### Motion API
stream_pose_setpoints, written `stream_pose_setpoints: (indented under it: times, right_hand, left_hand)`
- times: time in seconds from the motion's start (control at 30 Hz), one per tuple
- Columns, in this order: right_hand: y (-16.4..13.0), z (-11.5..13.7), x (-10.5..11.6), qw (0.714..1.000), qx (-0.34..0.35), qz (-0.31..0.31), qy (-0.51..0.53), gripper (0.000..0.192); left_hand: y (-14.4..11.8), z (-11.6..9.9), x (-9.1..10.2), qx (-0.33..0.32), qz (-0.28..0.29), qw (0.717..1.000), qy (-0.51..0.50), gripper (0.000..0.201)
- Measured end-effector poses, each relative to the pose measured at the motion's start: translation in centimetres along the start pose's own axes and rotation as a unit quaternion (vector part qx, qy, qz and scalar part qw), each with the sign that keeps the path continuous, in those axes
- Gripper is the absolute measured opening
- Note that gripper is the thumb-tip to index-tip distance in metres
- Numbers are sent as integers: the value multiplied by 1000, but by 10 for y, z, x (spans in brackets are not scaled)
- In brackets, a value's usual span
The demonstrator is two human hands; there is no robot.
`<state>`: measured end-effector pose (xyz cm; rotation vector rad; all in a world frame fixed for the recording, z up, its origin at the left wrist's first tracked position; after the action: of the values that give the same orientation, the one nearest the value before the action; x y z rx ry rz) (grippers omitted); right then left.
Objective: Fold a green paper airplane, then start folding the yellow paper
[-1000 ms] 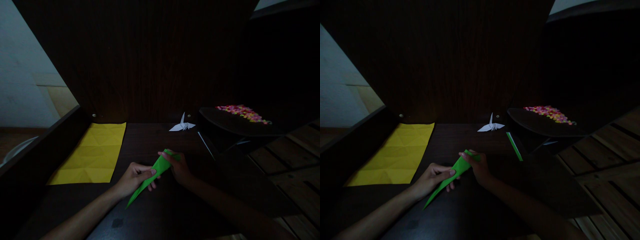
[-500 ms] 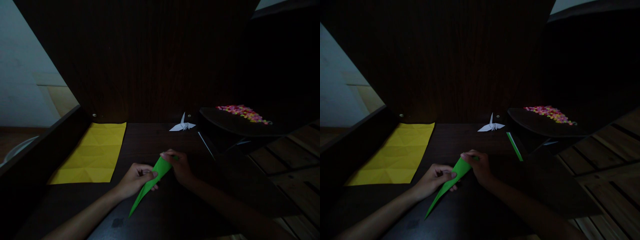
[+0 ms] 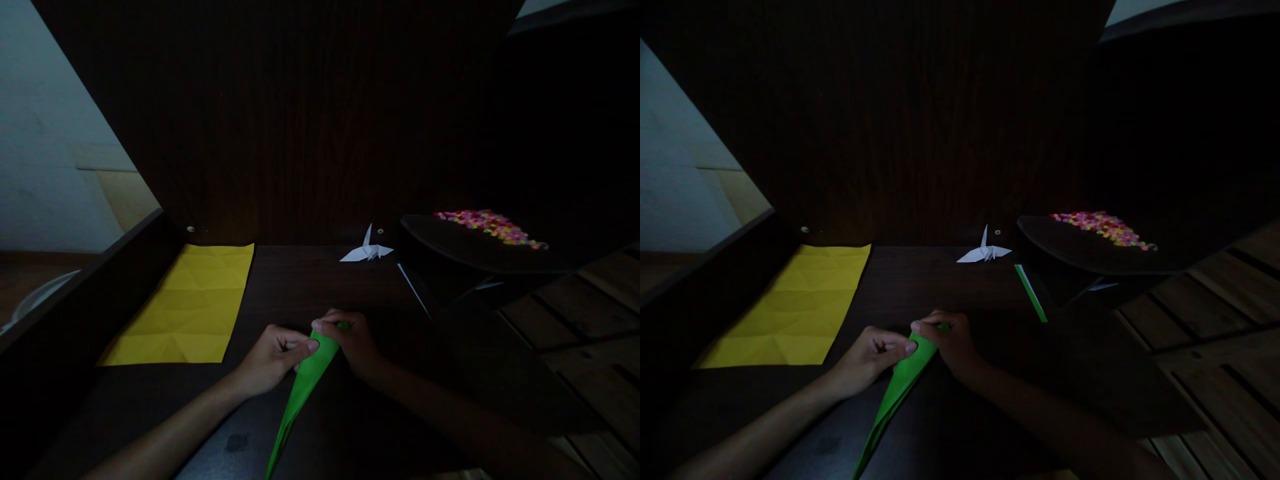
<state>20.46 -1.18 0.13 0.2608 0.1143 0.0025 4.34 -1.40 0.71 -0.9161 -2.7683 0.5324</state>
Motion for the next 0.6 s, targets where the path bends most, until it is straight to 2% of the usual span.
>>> stream_pose_setpoints:
  times: [0.2,0.27,0.33,0.43,0.6]
  right_hand:
    - [3,-11,2,998,-47,-14,48,18]
    - [5,-14,2,994,-66,2,85,24]
    - [7,-14,3,992,-73,30,96,28]
    - [10,-11,3,996,-55,63,43,32]
    - [12,-6,4,997,-19,62,-32,32]
  left_hand:
    - [3,3,3,8,-21,999,-28,41]
    - [4,3,5,8,-47,998,-50,39]
    - [5,2,9,-1,-96,993,-74,38]
    - [7,2,13,-18,-154,983,-99,36]
    - [7,3,12,-18,-154,982,-104,36]
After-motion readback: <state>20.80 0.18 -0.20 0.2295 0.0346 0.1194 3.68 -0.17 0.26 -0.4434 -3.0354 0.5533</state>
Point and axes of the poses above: each hand's wrist, its own y-axis towards the middle knuckle, its own x-axis out of the back of the hand, z = x × y, the point moved 2 cm from there along y, towards the middle knuckle, and after that the axes turned 15 degrees about x, right-handed, at the moved point
